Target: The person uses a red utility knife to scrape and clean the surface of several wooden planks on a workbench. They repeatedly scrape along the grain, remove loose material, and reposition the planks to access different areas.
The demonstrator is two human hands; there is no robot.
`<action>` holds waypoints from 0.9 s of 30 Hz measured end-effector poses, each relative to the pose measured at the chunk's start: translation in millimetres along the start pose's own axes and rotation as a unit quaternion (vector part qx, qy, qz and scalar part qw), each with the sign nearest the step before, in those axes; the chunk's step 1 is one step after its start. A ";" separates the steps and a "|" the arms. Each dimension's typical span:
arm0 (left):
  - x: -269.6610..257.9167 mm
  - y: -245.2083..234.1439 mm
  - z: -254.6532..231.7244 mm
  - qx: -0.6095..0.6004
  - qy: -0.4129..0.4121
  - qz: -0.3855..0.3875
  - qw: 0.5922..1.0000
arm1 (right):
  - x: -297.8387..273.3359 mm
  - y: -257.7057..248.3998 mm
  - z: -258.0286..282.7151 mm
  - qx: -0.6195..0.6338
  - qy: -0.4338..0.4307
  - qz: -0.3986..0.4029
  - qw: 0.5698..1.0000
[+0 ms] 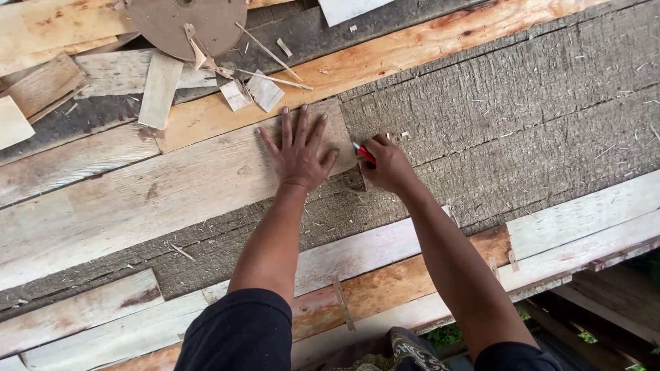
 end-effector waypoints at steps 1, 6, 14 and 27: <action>0.3 0.4 0.0 0.000 0.001 0.002 1.000 | -5.0 -2.2 -2.3 0.001 0.002 0.001 1.000; 1.3 3.1 0.9 -0.001 0.004 0.004 1.000 | -26.0 -34.3 15.8 0.074 0.068 -0.012 0.995; -1.4 0.6 -1.1 -0.006 0.012 -0.004 1.000 | -57.4 -16.3 50.0 -0.029 0.031 -0.129 0.991; -1.6 1.5 -2.1 -0.004 0.014 0.004 1.000 | -57.8 24.6 16.4 -0.068 0.045 -0.116 0.990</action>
Point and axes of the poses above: each hand's wrist, its own x-axis towards the middle knuckle, its own y-axis out of the palm, z = x × y, the point moved 10 cm from there along x, towards the middle knuckle, and after that the axes turned 5 degrees about -y, right-handed, at the moved point
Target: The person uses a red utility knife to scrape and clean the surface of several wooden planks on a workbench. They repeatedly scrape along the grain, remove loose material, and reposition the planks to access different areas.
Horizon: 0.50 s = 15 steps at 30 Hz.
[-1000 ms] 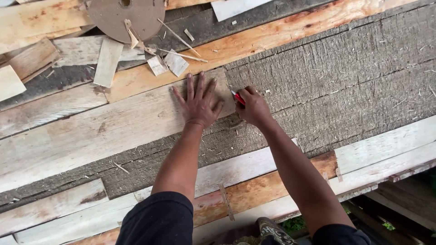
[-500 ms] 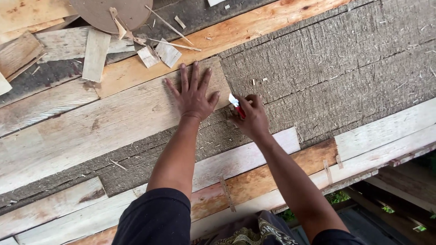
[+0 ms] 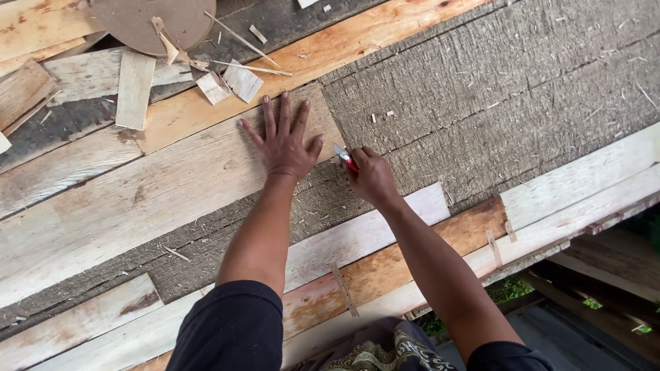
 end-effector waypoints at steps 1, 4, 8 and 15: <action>0.2 5.9 2.1 0.001 0.004 0.000 1.000 | 1.6 -7.2 7.2 -0.001 0.003 -0.003 1.000; -1.7 -0.5 1.2 -0.037 0.045 -0.118 0.991 | -9.5 -27.7 -2.2 0.066 0.127 0.011 0.990; -8.7 -1.8 9.0 -0.044 0.099 -0.256 0.961 | -79.9 -54.1 -29.6 0.281 0.338 -0.024 0.898; -52.2 -7.0 -13.1 -0.032 0.199 -0.376 0.904 | -290.1 -93.2 -96.7 0.414 0.504 -0.275 0.707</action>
Point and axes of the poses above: each hand's wrist, its own x-axis towards the middle knuckle, its own y-axis out of the palm, z = x × y, the point moved 10 cm from there along x, towards the middle knuckle, and after that the axes turned 5 degrees about -y, right-handed, at the moved point
